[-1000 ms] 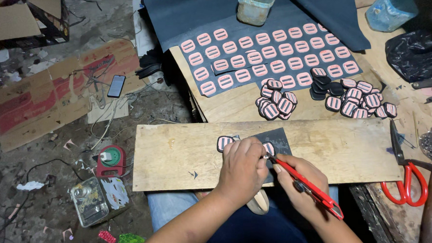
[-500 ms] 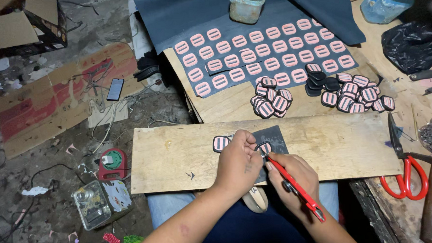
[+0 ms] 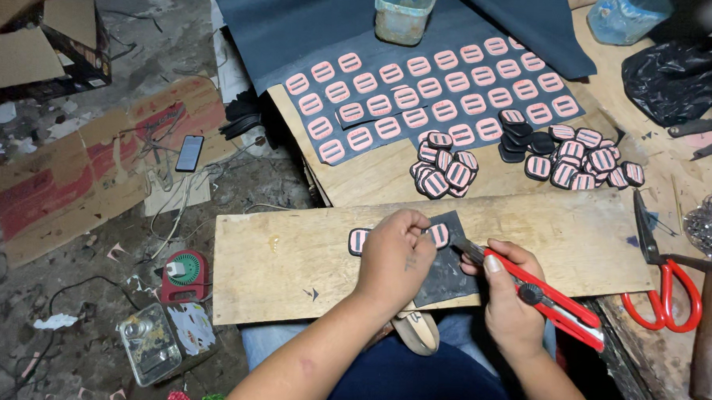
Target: The person uses a red utility knife to cut small rectangular fabric patches from a larger sheet on a wooden board. They hold each patch in place with one hand while cutting around its edges with the other, then place the finished pieces into a growing pile.
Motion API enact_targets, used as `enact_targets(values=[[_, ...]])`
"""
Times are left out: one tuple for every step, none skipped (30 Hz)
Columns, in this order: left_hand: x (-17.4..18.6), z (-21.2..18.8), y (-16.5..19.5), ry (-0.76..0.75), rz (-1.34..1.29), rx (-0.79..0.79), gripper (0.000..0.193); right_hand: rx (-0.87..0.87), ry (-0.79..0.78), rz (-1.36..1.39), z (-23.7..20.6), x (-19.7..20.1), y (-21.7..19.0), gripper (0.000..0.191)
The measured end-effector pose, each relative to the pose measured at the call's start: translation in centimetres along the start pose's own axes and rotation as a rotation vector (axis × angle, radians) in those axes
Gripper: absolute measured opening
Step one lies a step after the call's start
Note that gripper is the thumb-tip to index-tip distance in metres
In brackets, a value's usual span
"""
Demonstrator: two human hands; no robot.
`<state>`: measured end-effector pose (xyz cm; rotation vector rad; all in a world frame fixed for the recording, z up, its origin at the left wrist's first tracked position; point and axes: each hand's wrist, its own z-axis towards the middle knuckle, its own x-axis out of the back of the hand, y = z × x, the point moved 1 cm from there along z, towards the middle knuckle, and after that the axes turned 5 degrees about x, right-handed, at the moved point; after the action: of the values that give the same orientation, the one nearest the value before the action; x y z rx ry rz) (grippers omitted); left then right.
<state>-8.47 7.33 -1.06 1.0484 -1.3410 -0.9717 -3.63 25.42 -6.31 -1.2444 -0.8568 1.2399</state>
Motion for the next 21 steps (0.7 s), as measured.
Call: enact_targets(values=[[-0.2,1.0,0.2,0.003,-0.033,0.000,0.021,-0.006,-0.002,-0.014,0.2,0.1,0.4,0.028],[-0.4,2.3,0.5,-0.014,-0.143,-0.016,0.024,-0.014,-0.004,-0.029,0.1,0.3,0.7,0.028],[-0.6,4.0,0.8,-0.032,-0.254,-0.031,0.028,-0.024,-0.007,-0.045,0.0,0.4,0.9,0.028],[-0.7,5.2,1.1,-0.051,-0.365,-0.045,0.032,-0.023,-0.014,-0.035,0.1,0.4,1.0,0.028],[-0.5,5.9,1.2,-0.031,-0.277,-0.012,0.033,-0.023,-0.021,-0.026,0.1,0.4,1.0,0.028],[0.2,6.4,1.2,-0.008,-0.189,0.021,0.033,-0.024,-0.030,-0.017,0.2,0.5,1.0,0.028],[1.1,6.7,1.1,0.015,-0.100,0.053,0.034,-0.027,-0.037,-0.031,0.2,0.5,0.9,0.028],[2.1,6.6,1.1,0.017,-0.008,-0.016,0.029,-0.031,-0.044,-0.045,0.2,0.5,0.8,0.028],[3.3,6.1,0.9,0.019,0.085,-0.081,0.025,-0.039,-0.049,-0.058,0.2,0.6,0.8,0.028],[4.4,5.4,0.7,0.019,0.179,-0.145,0.021,-0.041,-0.054,-0.057,0.2,0.6,0.8,0.028],[5.5,4.5,0.5,0.014,0.253,-0.137,0.020,-0.040,-0.058,-0.054,0.2,0.6,0.8,0.028],[6.5,3.4,0.2,0.009,0.326,-0.129,0.020,-0.039,-0.062,-0.052,0.3,0.6,0.9,0.028],[7.2,2.5,0.0,0.003,0.399,-0.119,0.019,-0.053,-0.054,-0.050,0.4,0.6,1.1,0.029],[7.6,1.6,0.0,0.004,0.434,-0.193,0.023,-0.067,-0.046,-0.049,0.5,0.6,1.3,0.029],[8.1,0.7,-0.1,0.006,0.468,-0.267,0.028,-0.081,-0.040,-0.049,0.6,0.5,1.5,0.029],[8.3,0.0,-0.1,0.008,0.501,-0.340,0.033,-0.081,-0.042,-0.063,0.6,0.5,1.7,0.029],[8.3,-0.4,-0.2,0.010,0.499,-0.315,0.031,-0.082,-0.046,-0.077,0.6,0.5,1.8,0.029],[8.3,-0.7,-0.2,0.013,0.497,-0.292,0.028,-0.081,-0.049,-0.091,0.6,0.5,1.8,0.029],[8.3,-0.9,-0.3,0.015,0.494,-0.272,0.025,-0.077,-0.052,-0.084,0.6,0.5,1.9,0.029],[8.4,-1.2,-0.3,0.011,0.441,-0.248,0.024,-0.071,-0.055,-0.078,0.6,0.5,1.9,0.029],[8.4,-1.3,-0.2,0.006,0.387,-0.227,0.022,-0.063,-0.057,-0.071,0.6,0.5,1.8,0.029]])
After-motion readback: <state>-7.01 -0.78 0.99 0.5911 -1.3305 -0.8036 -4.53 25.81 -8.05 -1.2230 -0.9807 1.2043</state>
